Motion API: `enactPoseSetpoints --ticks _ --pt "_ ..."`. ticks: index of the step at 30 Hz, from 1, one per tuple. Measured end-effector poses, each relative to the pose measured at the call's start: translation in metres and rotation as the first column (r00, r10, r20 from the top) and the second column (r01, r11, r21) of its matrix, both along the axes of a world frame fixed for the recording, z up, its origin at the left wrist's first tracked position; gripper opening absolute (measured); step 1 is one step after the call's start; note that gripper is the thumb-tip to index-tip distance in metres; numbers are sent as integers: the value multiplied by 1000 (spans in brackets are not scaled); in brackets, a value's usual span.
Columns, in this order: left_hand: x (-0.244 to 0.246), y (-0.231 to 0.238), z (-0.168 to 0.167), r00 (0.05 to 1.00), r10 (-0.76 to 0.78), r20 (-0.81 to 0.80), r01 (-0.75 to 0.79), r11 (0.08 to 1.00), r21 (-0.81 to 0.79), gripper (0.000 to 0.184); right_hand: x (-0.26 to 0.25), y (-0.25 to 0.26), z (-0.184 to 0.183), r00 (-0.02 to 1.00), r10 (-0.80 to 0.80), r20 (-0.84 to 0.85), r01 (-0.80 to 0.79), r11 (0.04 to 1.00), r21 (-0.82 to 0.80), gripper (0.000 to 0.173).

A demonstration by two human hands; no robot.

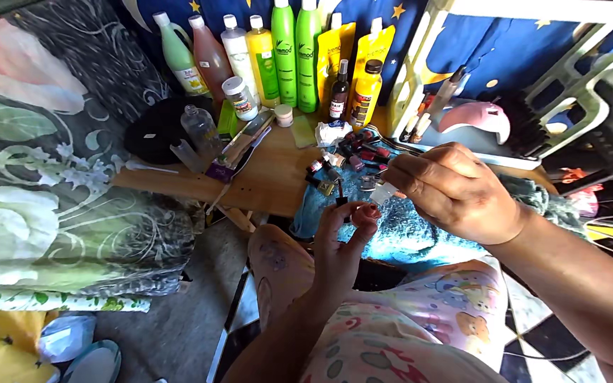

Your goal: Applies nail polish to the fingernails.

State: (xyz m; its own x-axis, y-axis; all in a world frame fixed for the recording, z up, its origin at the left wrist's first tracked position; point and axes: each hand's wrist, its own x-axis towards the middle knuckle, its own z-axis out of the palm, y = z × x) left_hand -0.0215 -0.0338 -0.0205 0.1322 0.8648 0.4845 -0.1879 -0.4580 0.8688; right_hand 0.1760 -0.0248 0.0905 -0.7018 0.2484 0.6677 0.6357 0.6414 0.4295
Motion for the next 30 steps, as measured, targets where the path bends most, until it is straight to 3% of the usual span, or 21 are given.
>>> enactPoseSetpoints --ticks 30 --pt "1 -2 1 1000 -10 -12 10 1000 -8 28 2 -1 1 1000 21 -1 -21 1000 4 19"
